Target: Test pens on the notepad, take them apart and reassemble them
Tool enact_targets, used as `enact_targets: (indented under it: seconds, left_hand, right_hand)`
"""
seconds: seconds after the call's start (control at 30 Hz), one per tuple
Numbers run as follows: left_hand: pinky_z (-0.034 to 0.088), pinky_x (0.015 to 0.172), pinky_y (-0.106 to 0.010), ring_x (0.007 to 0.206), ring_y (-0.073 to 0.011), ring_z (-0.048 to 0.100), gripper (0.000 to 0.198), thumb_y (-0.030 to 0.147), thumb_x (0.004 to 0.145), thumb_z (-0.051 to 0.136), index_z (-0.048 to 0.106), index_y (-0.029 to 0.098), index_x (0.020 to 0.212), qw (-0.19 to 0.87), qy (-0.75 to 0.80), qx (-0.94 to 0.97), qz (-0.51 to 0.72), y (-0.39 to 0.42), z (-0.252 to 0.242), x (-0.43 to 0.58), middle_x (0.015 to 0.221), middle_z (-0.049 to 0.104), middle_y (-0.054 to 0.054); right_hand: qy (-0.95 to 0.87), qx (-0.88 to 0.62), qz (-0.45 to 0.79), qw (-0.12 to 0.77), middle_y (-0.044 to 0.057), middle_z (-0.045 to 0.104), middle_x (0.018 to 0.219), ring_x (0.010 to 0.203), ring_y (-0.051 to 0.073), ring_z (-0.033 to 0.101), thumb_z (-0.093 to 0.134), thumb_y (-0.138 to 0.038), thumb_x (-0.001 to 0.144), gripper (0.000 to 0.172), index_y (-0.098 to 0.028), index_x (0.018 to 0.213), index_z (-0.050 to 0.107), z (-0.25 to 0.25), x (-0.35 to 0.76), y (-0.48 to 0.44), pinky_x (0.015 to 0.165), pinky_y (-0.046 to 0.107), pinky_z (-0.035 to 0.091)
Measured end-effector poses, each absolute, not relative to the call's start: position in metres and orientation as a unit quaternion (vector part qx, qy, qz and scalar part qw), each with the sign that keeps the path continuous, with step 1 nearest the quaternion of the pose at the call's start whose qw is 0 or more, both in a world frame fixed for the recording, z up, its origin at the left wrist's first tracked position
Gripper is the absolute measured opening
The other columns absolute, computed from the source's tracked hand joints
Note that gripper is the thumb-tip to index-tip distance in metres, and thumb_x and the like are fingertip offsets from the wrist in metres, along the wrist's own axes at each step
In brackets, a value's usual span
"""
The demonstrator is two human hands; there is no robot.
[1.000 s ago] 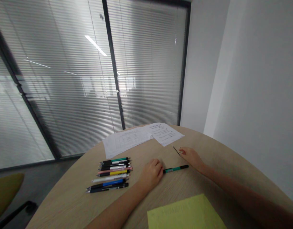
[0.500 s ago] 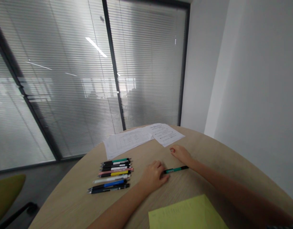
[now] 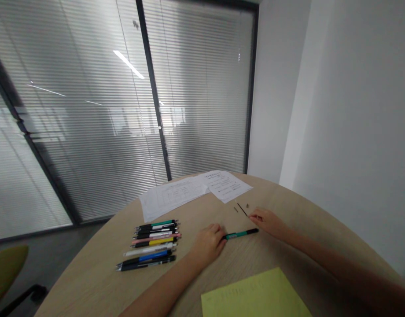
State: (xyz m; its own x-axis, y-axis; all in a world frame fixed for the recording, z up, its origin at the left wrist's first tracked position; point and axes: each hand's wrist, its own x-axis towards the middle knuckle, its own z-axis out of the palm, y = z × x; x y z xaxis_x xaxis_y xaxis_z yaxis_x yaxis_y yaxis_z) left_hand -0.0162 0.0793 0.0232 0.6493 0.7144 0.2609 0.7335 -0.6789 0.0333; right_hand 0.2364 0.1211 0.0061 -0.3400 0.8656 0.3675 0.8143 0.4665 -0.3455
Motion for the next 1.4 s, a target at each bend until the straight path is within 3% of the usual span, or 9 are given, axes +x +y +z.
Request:
enact_targets:
  seconds: [0.23, 0.47, 0.8, 1.17, 1.4]
  left_hand:
    - [0.042, 0.069, -0.026, 0.079, -0.017, 0.053, 0.019, 0.02, 0.085, 0.042, 0.059, 0.018, 0.093, 0.044, -0.417, -0.899, -0.123, 0.078, 0.024, -0.015, 0.084, 0.057, -0.004]
    - [0.042, 0.068, -0.026, 0.08, -0.0177, 0.053, 0.013, 0.027, 0.081, 0.05, 0.059, 0.018, 0.084, 0.041, -0.421, -0.899, -0.113, 0.079, 0.026, -0.018, 0.085, 0.057, -0.004]
    - [0.043, 0.068, -0.026, 0.081, -0.0175, 0.055, 0.016, 0.023, 0.086, 0.042, 0.056, 0.017, 0.091, 0.042, -0.444, -0.888, -0.11, 0.081, 0.021, -0.017, 0.088, 0.058, -0.005]
    - [0.043, 0.068, -0.025, 0.08, -0.0172, 0.057, 0.017, 0.022, 0.086, 0.041, 0.056, 0.015, 0.089, 0.012, -0.464, -0.877, -0.126, 0.079, 0.028, -0.017, 0.089, 0.058, -0.005]
    - [0.042, 0.068, -0.024, 0.078, -0.0163, 0.057, 0.017, 0.022, 0.085, 0.04, 0.057, 0.017, 0.087, -0.026, -0.48, -0.861, -0.165, 0.079, 0.031, -0.018, 0.087, 0.059, -0.004]
  right_hand:
    - [-0.866, -0.448, 0.063, 0.215, 0.004, 0.057, 0.085, 0.079, 0.016, 0.054, 0.051, -0.021, 0.076, 0.017, -0.022, 0.087, 0.063, -0.003, 0.235, 0.098, 0.071, 0.026, 0.043]
    - [-0.863, -0.44, 0.034, 0.247, 0.006, 0.06, 0.086, 0.084, 0.018, 0.054, 0.048, -0.024, 0.08, 0.015, -0.019, 0.085, 0.061, -0.007, 0.231, 0.094, 0.075, 0.029, 0.043]
    - [-0.843, -0.461, 0.067, 0.268, 0.007, 0.062, 0.083, 0.08, 0.017, 0.055, 0.046, -0.023, 0.08, 0.016, -0.017, 0.086, 0.06, -0.001, 0.234, 0.099, 0.073, 0.029, 0.043]
    - [-0.816, -0.493, 0.135, 0.269, 0.005, 0.062, 0.076, 0.067, 0.016, 0.054, 0.048, -0.027, 0.076, 0.019, -0.016, 0.083, 0.063, 0.019, 0.255, 0.101, 0.062, 0.028, 0.042]
    - [-0.797, -0.51, 0.169, 0.276, 0.005, 0.065, 0.078, 0.068, 0.017, 0.056, 0.047, -0.028, 0.074, 0.023, -0.016, 0.086, 0.064, 0.019, 0.262, 0.106, 0.064, 0.029, 0.043]
